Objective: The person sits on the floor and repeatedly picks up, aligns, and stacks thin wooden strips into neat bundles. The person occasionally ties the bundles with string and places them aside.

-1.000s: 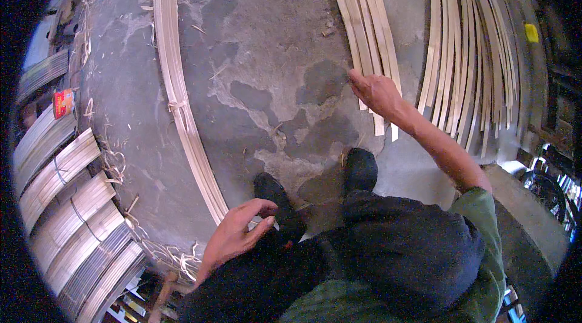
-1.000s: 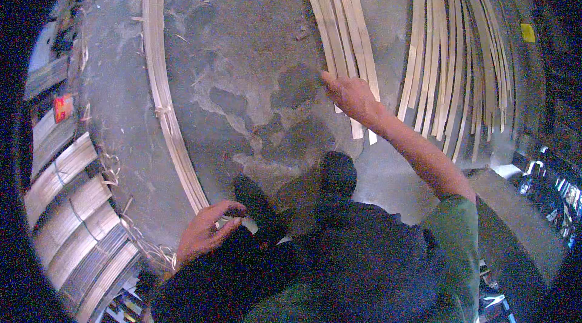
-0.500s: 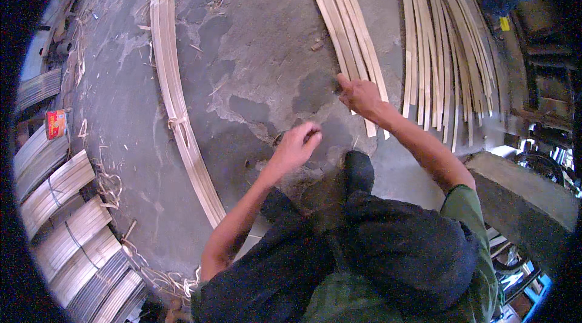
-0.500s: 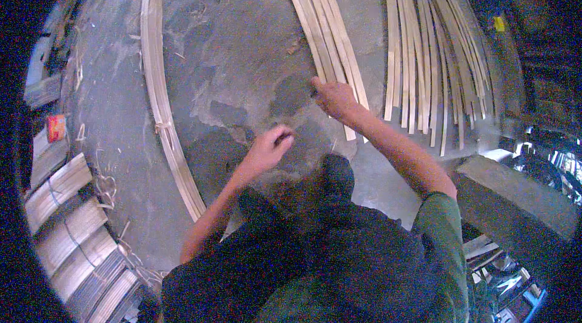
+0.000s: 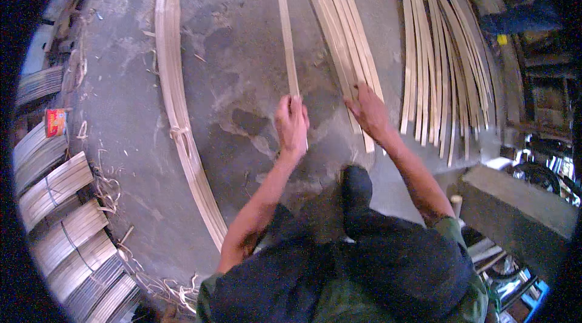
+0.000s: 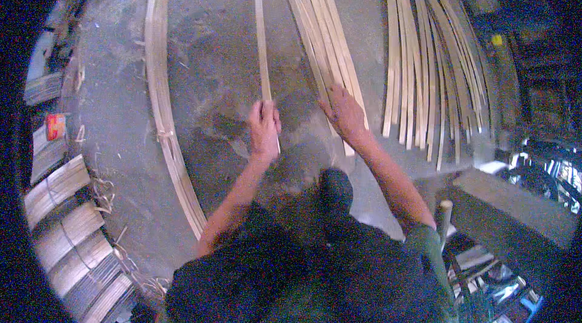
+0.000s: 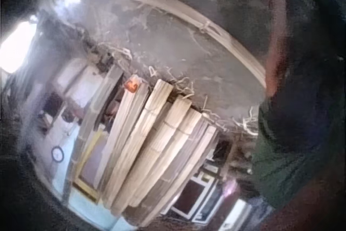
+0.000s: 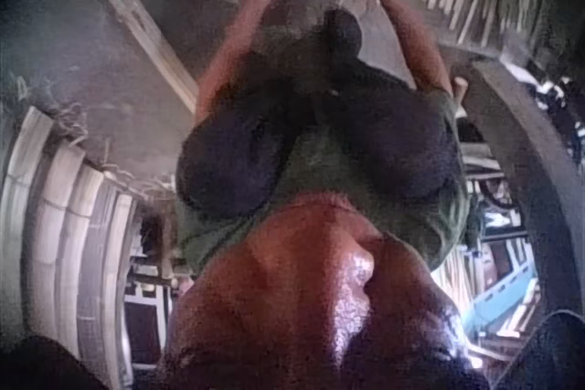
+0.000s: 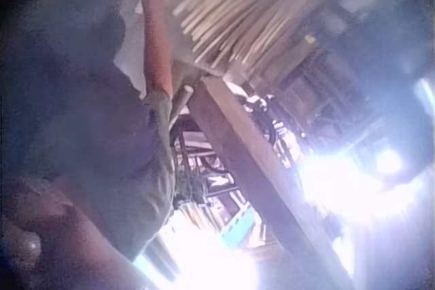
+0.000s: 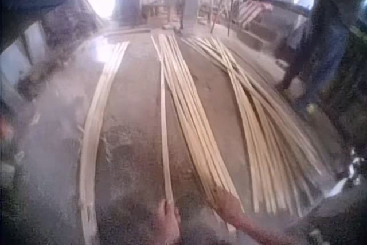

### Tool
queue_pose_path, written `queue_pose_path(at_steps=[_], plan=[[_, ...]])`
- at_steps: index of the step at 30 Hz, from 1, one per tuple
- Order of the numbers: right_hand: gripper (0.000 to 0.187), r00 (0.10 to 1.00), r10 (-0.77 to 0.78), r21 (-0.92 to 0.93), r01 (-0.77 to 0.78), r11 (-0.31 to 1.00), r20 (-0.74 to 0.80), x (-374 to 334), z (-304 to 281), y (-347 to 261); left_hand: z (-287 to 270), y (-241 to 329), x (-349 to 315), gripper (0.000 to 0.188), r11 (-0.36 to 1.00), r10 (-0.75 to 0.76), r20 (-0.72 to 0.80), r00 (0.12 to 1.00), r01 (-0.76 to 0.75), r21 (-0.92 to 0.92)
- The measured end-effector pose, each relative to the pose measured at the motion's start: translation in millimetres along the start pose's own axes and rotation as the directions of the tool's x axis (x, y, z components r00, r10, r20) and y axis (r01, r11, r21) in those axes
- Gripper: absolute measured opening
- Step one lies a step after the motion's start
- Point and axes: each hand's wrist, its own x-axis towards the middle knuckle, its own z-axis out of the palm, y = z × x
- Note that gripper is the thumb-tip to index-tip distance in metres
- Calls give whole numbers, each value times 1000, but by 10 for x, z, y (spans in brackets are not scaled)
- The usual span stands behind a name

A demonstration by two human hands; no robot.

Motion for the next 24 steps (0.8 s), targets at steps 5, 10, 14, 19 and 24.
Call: queue_pose_path(at_steps=[5, 10, 14, 19, 24], plan=[[40, 999, 13, -141, -7, 990, 42, 57, 180, 41, -352, 44, -146, 26, 954, 248, -182, 952, -206, 219], [49, 987, 144, 75, -149, 986, 76, 85, 110, 97, -636, 7, -307, 25, 962, 146, -218, 965, -86, 261], [46, 989, 148, 220, -150, 964, 24, 40, -28, -154, -887, -320, -250, 24, 943, 124, -279, 952, -26, 332], [53, 991, -39, 346, 82, 935, -129, -30, -127, -434, -1001, -399, -137, 25, 835, 338, -313, 887, -130, 535], [58, 994, -32, 530, 81, 844, -101, -171, -202, -862, -852, -132, -201, 25, 787, 385, -274, 881, -158, 597]])
